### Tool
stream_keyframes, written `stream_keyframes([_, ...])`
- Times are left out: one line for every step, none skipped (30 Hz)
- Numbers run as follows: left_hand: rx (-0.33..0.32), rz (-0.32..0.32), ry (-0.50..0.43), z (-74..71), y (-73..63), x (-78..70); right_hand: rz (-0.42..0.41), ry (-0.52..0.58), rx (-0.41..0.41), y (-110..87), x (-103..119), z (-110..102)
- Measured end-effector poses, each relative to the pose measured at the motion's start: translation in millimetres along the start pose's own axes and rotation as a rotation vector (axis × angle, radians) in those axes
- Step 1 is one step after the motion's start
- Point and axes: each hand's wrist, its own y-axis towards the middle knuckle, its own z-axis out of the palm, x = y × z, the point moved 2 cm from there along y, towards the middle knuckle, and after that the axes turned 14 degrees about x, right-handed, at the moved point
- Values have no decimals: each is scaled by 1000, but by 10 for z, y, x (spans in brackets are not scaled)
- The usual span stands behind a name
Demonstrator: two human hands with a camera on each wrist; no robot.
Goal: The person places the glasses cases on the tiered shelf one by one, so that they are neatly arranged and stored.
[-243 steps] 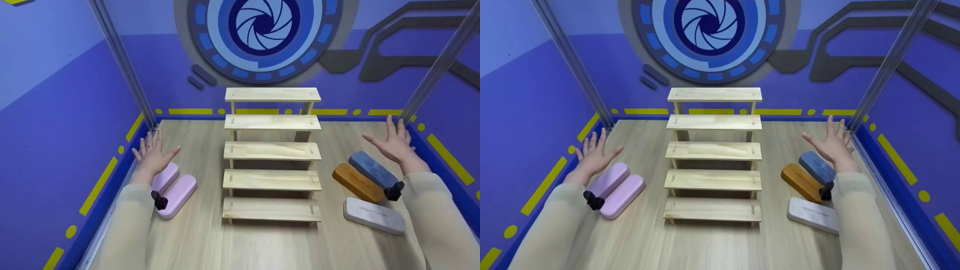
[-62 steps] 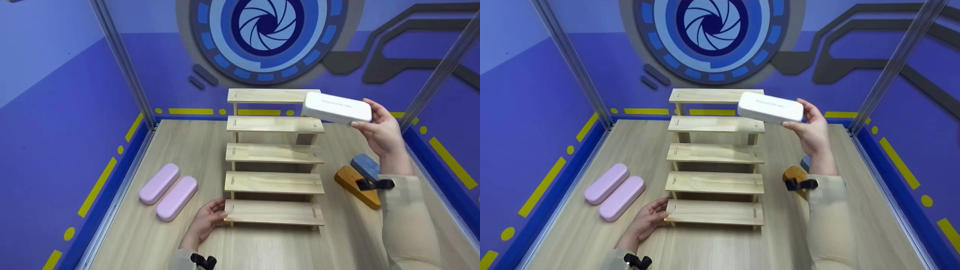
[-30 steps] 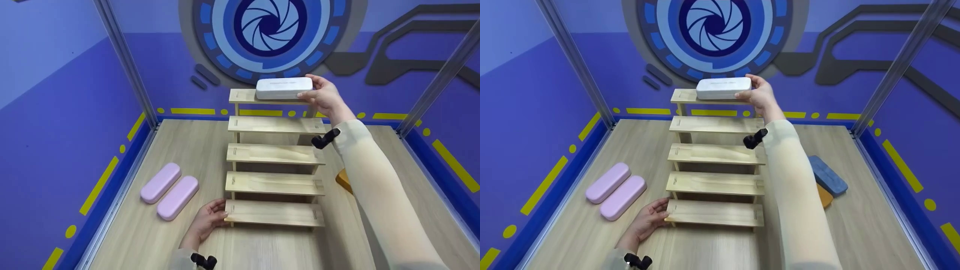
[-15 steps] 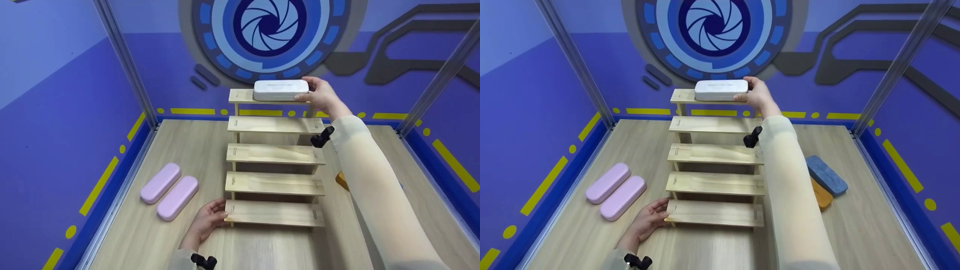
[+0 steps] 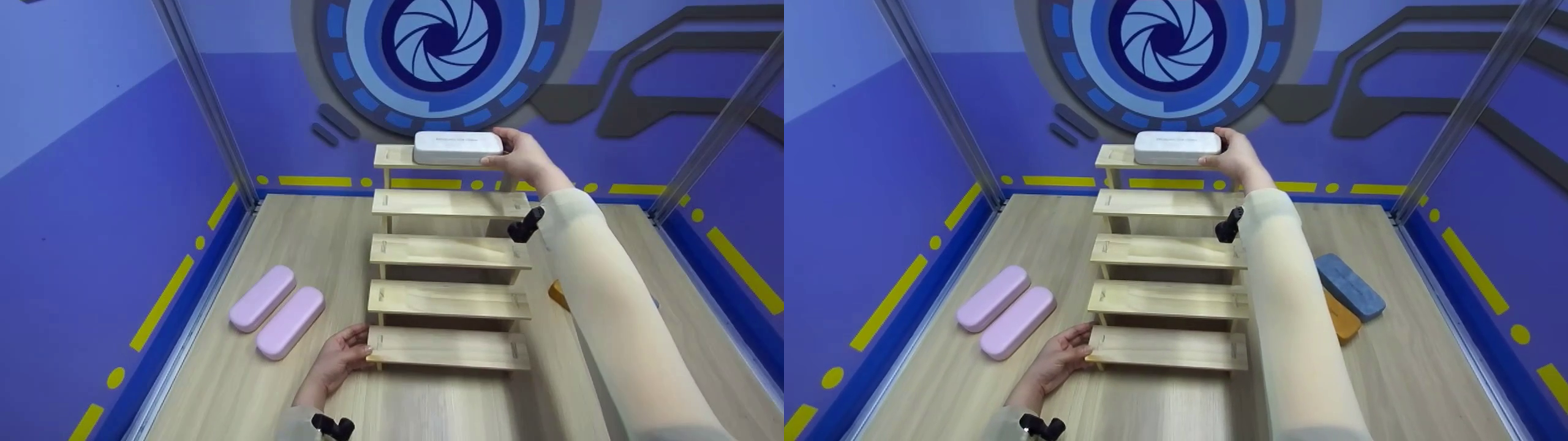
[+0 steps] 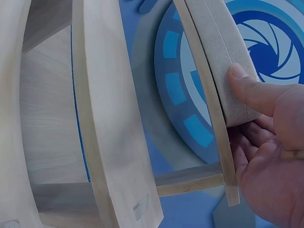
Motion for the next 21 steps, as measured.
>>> stream_keyframes([-4, -6, -3, -1, 3, 2, 0, -4, 6, -1, 1, -2])
stream_keyframes([-4, -7, 0, -1, 5, 2, 3, -9, 8, -4, 3, -4])
stream_keyframes([-6, -9, 2, -1, 6, 3, 6, -17, 10, -7, 5, -6])
stream_keyframes([-7, -9, 5, 0, 7, 1, 8, -23, 12, -10, 7, -8])
stream_keyframes([-9, -10, 8, 2, 8, 0, 10, -29, 14, -13, 11, -9])
stream_keyframes([-10, -10, 9, 3, 8, -1, 13, -34, 15, -15, 12, -9])
stream_keyframes([-12, -10, 10, 5, 8, -4, 14, -39, 16, -15, 13, -11])
stream_keyframes([-13, -11, 11, 6, 7, -5, 13, -42, 15, -15, 14, -9])
stream_keyframes([-14, -12, 11, 6, 7, -5, 11, -46, 16, -16, 16, -8])
stream_keyframes([-14, -13, 11, 7, 5, -6, 10, -48, 15, -15, 16, -6])
stream_keyframes([-13, -13, 10, 9, 3, -6, 9, -50, 14, -13, 15, -5])
stream_keyframes([-13, -13, 8, 10, 0, -8, 8, -51, 13, -12, 12, -3])
stream_keyframes([-13, -13, 9, 12, -2, -9, 7, -51, 11, -11, 13, -1])
stream_keyframes([-15, -12, 9, 12, -3, -8, 7, -51, 9, -10, 11, 1])
stream_keyframes([-16, -12, 9, 14, -4, -10, 8, -53, 8, -8, 5, -1])
stream_keyframes([-17, -11, 7, 17, -4, -11, 11, -49, 6, -6, 2, 1])
stream_keyframes([-17, -10, 5, 19, -5, -12, 11, -46, 4, -7, 0, 2])
stream_keyframes([-19, -9, 5, 20, -6, -11, 13, -41, 3, -6, -3, 3])
stream_keyframes([-20, -8, 5, 20, -4, -10, 14, -37, 1, -6, -7, 2])
stream_keyframes([-21, -8, 4, 21, -4, -9, 13, -33, 0, -8, -11, 1])
stream_keyframes([-20, -8, 3, 22, -4, -9, 11, -31, -2, -10, -14, 2])
